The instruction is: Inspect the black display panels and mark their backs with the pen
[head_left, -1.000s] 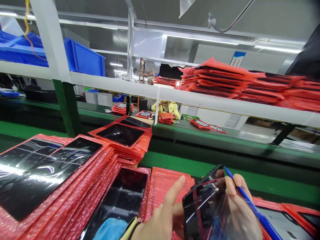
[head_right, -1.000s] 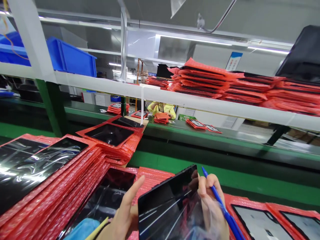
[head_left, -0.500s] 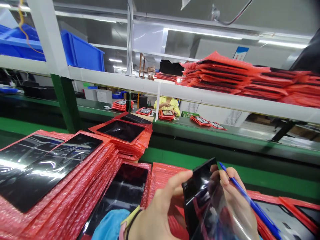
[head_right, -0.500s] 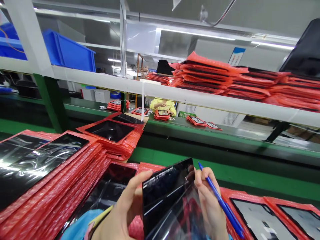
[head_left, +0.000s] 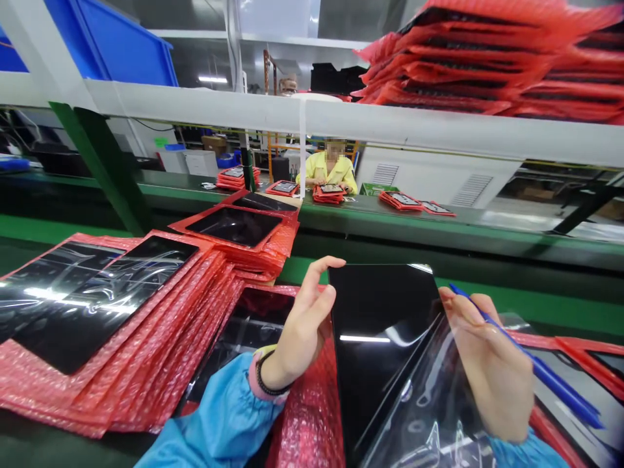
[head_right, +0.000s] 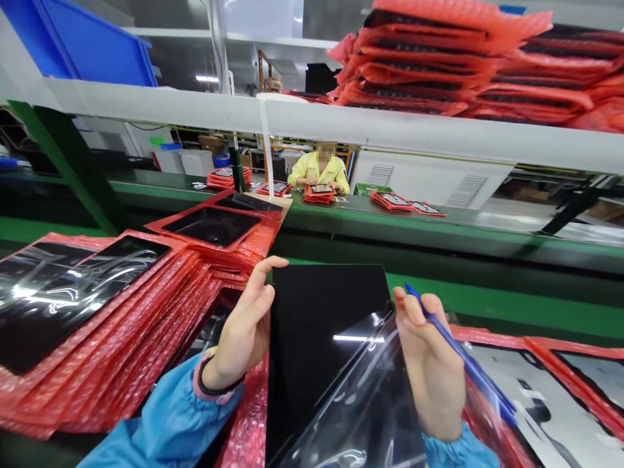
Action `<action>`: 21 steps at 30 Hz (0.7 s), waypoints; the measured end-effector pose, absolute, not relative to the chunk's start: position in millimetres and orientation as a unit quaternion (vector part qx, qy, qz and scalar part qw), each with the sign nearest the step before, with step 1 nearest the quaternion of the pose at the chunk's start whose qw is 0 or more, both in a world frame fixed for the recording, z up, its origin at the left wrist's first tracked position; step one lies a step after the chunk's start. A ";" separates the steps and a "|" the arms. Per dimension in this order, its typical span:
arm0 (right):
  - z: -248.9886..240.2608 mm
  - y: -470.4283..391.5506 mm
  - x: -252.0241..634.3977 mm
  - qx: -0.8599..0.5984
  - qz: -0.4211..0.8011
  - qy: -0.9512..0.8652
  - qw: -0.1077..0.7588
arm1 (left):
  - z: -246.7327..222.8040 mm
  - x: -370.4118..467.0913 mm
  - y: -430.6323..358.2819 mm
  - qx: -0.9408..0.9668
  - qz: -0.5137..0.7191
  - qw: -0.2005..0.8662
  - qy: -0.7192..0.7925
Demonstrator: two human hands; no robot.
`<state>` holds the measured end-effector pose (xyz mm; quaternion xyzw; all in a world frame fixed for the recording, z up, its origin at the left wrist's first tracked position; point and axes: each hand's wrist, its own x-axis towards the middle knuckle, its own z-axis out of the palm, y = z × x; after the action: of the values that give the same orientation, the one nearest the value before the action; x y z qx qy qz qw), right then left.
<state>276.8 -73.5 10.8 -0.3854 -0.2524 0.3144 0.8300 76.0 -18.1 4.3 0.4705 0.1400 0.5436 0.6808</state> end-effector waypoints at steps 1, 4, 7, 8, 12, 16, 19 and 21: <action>11.5 -73.8 276.9 -0.366 0.319 -0.253 0.837 | 4.2 77.2 -16.8 0.465 0.540 0.688 0.138; 12.0 -74.6 278.3 -0.334 0.334 -0.232 0.850 | 4.1 80.3 -13.1 0.447 0.541 0.700 0.130; 10.3 -73.6 280.7 -0.334 0.343 -0.214 0.851 | 3.7 82.4 -8.8 0.444 0.553 0.690 0.143; 9.7 -72.9 281.3 -0.335 0.347 -0.213 0.850 | 3.3 82.9 -7.4 0.445 0.555 0.687 0.147; 8.8 -70.0 281.6 -0.320 0.364 -0.206 0.850 | 1.5 84.7 -2.7 0.440 0.558 0.687 0.150; 8.4 -68.2 280.0 -0.309 0.383 -0.184 0.851 | 0.6 85.7 0.3 0.442 0.558 0.683 0.163; 5.0 -66.4 281.0 -0.307 0.393 -0.206 0.842 | 0.5 85.7 1.9 0.446 0.556 0.680 0.173; 3.1 -64.9 282.0 -0.315 0.395 -0.220 0.834 | 0.4 85.7 2.6 0.447 0.553 0.680 0.178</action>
<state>282.0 -64.9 3.1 -0.3149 -0.2198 0.3952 0.8345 85.7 2.6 0.4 0.4470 0.1781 0.5535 0.6798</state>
